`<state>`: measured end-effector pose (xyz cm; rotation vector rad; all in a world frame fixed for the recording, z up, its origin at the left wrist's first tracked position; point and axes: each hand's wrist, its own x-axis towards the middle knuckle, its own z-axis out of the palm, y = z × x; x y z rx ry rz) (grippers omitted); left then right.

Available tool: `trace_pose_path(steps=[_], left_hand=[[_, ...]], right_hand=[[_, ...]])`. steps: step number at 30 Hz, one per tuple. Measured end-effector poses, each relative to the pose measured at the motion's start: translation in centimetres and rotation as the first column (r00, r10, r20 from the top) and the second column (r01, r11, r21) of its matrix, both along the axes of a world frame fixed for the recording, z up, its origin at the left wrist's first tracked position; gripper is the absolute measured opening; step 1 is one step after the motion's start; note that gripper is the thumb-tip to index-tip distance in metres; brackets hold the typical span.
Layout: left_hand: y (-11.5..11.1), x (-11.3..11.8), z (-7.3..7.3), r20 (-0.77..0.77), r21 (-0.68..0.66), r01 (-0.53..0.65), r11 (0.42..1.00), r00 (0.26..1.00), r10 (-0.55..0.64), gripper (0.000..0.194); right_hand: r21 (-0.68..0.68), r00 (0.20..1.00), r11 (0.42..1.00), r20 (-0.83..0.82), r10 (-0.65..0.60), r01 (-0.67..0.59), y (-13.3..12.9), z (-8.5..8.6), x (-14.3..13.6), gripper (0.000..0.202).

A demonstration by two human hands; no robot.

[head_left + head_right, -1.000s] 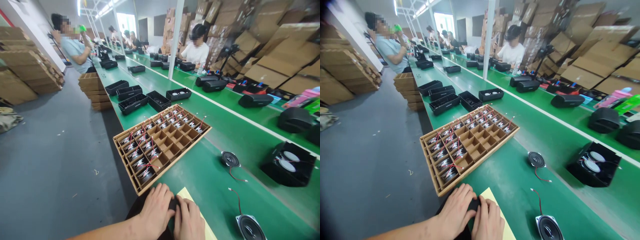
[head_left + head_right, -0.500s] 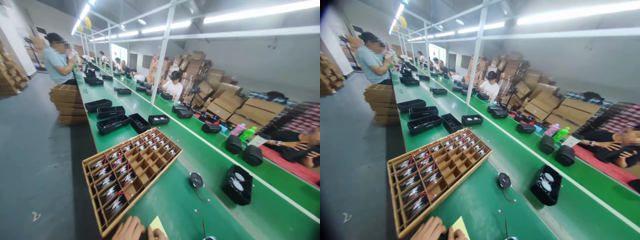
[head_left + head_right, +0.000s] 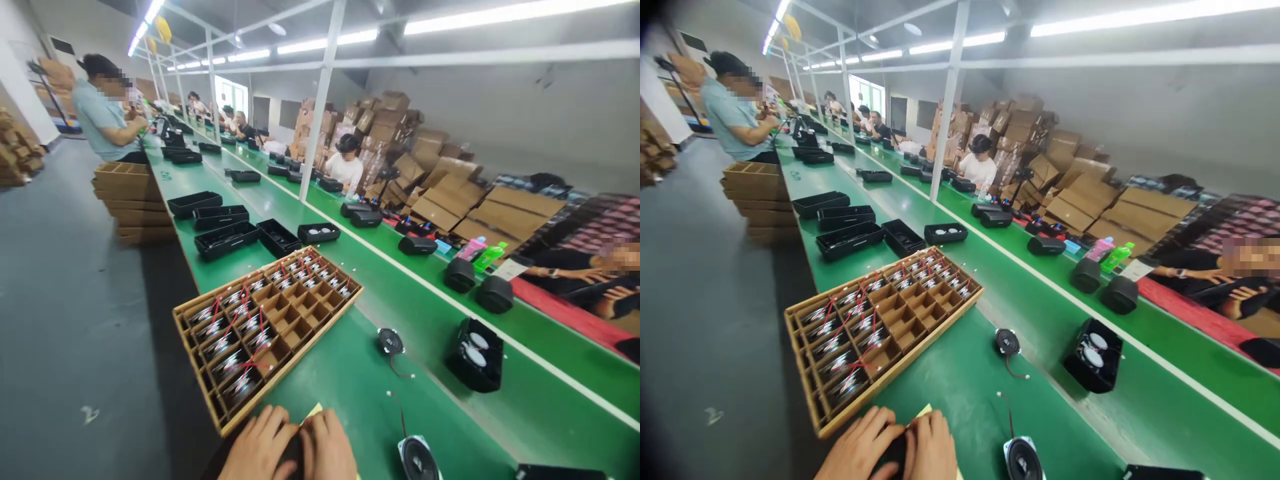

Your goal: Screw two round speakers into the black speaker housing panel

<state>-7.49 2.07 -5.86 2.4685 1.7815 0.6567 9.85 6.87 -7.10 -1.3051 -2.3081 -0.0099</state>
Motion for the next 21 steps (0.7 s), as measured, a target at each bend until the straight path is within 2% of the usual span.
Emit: trace_pose_path(steps=[3,5,12,21], left_hand=[[-0.8,0.2,2.6,0.138,-0.141,-0.049,0.989,0.988,0.069,0.036],[-1.1,0.6,3.4,0.159,-0.196,-0.062,0.979,0.983,0.095,0.031],[-1.8,0.7,2.9,0.162,-0.208,-0.051,0.977,0.983,0.086,0.028],[-1.7,0.6,3.0,0.115,-0.179,-0.025,0.983,0.992,0.047,0.03]], right_hand=[[-0.076,0.997,0.997,-0.074,0.008,-0.014,-0.5,0.3,0.7,0.038],[-0.1,0.994,0.995,-0.108,0.013,-0.023,-1.1,0.3,1.1,0.038],[-0.109,0.981,0.989,-0.177,0.077,-0.098,-1.9,-0.2,1.3,0.043],[-0.254,0.947,0.965,-0.322,-0.016,-0.07,-0.9,1.0,0.2,0.053]])
